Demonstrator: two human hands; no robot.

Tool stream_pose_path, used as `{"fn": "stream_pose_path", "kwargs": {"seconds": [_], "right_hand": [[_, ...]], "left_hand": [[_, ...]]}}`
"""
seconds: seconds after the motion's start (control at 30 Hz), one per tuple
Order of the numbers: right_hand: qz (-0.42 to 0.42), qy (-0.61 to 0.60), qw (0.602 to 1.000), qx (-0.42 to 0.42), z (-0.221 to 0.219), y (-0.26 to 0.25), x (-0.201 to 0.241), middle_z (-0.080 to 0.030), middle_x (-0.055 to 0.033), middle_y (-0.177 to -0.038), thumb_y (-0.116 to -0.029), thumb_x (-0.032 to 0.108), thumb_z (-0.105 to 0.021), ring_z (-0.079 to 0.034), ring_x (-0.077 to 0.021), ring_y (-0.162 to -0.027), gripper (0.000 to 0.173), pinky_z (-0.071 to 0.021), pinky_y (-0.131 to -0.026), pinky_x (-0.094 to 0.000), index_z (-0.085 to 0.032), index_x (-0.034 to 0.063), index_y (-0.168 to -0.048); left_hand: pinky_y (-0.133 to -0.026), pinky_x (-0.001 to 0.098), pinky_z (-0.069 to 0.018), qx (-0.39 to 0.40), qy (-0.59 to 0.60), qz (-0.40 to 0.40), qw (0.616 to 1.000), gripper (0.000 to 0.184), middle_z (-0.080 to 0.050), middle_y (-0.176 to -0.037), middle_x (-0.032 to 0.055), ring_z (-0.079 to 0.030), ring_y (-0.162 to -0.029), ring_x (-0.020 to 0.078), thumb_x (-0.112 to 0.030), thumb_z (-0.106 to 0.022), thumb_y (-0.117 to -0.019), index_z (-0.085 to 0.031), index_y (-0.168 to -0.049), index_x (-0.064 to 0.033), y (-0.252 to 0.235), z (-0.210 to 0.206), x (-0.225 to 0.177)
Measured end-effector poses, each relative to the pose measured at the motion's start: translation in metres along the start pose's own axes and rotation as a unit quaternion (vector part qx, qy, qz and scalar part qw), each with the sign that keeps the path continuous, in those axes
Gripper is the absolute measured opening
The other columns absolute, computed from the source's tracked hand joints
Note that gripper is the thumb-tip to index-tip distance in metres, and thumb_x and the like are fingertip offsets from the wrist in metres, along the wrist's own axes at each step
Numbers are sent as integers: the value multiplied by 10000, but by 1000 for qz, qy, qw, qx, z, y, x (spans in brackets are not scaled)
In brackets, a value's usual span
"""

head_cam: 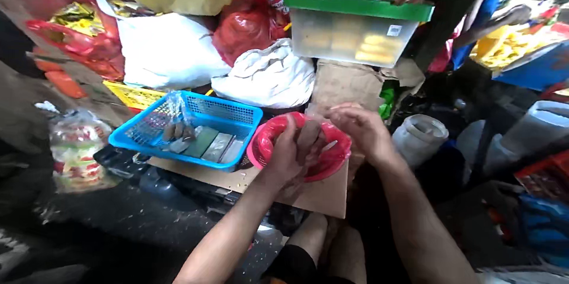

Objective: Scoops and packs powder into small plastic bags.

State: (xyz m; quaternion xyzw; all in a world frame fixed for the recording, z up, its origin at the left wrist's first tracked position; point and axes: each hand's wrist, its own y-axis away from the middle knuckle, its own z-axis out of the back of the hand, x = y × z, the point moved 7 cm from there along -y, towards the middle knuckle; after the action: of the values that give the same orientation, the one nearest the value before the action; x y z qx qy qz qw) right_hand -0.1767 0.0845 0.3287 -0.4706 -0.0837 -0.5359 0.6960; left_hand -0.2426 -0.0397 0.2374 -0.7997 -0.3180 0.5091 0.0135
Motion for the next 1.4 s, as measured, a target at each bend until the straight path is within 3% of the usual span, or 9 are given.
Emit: {"fn": "stream_pose_path", "kwargs": {"seconds": [0.13,0.2,0.27,0.33,0.47,0.73,0.87,1.03,1.4], "right_hand": [[-30,-4,998,-53,34,2,15,-724,-16,-1132,-912,279,-786,-682,-112,-1075,157,-601,-885,-305,-785,122,-916],[-55,13,995,-80,53,15,12,-727,-13,-1123,-905,252,-787,-683,-110,-1051,137,-598,-860,-310,-780,117,-880],[-51,33,993,-97,70,30,9,-719,-20,-1115,-922,245,-765,-673,-117,-1062,150,-595,-877,-315,-767,106,-865],[-38,80,990,-108,84,45,4,-714,-31,-1118,-938,238,-744,-664,-123,-1077,163,-574,-914,-320,-754,94,-861],[-88,191,969,-130,113,83,-16,-709,-4,-1133,-954,344,-697,-631,-195,-1138,209,-520,-990,-487,-769,151,-916],[-204,273,898,-278,138,174,-36,-637,-77,-1252,-984,320,-687,-585,-324,-1159,179,-500,-910,-602,-737,148,-976],[-271,263,874,-305,149,198,-51,-628,-109,-1269,-977,326,-703,-619,-332,-1094,207,-540,-854,-582,-740,128,-1024],[-288,269,858,-330,172,202,-54,-612,-136,-1283,-975,304,-703,-615,-340,-1098,203,-543,-869,-573,-745,107,-1005],[-206,236,898,-308,189,152,-17,-661,-96,-1152,-978,265,-702,-648,-180,-842,181,-569,-700,-353,-738,88,-963]], "left_hand": [[-454,220,-391,50,-11,19,998,833,-497,-680,-30,-436,-510,71,-867,-201,-905,-618,-1004,-154,-26,-40,23],[-491,241,-460,54,-36,18,998,856,-573,-745,-3,-522,-571,89,-859,-190,-913,-644,-1078,-153,-36,-54,35],[-724,341,-580,70,-54,1,996,838,-681,-1012,62,-658,-848,158,-797,-209,-966,-632,-1257,-135,-44,-65,44],[-941,415,-559,80,-78,-19,994,780,-664,-1241,75,-647,-1110,191,-713,-197,-1022,-570,-1383,-131,-50,-75,52],[-1081,484,-480,69,-150,-68,984,742,-572,-1448,81,-566,-1308,244,-623,-141,-1064,-459,-1498,-113,-55,-89,63],[-1051,498,-505,82,-194,-81,974,655,-575,-1451,107,-577,-1299,301,-603,-374,-1045,-448,-1507,-144,-45,-98,79],[-1032,447,-516,71,-192,-51,978,520,-583,-1423,112,-600,-1257,263,-392,-309,-1093,-398,-1508,-91,-44,-107,91],[-1057,479,-513,106,-211,-42,971,557,-593,-1428,109,-596,-1275,292,-462,-368,-1095,-415,-1524,-110,-52,-103,115],[-1101,384,-496,215,-283,-11,935,536,-568,-1454,118,-573,-1314,187,-269,-492,-1090,-351,-1560,-53,-90,-151,180]]}}
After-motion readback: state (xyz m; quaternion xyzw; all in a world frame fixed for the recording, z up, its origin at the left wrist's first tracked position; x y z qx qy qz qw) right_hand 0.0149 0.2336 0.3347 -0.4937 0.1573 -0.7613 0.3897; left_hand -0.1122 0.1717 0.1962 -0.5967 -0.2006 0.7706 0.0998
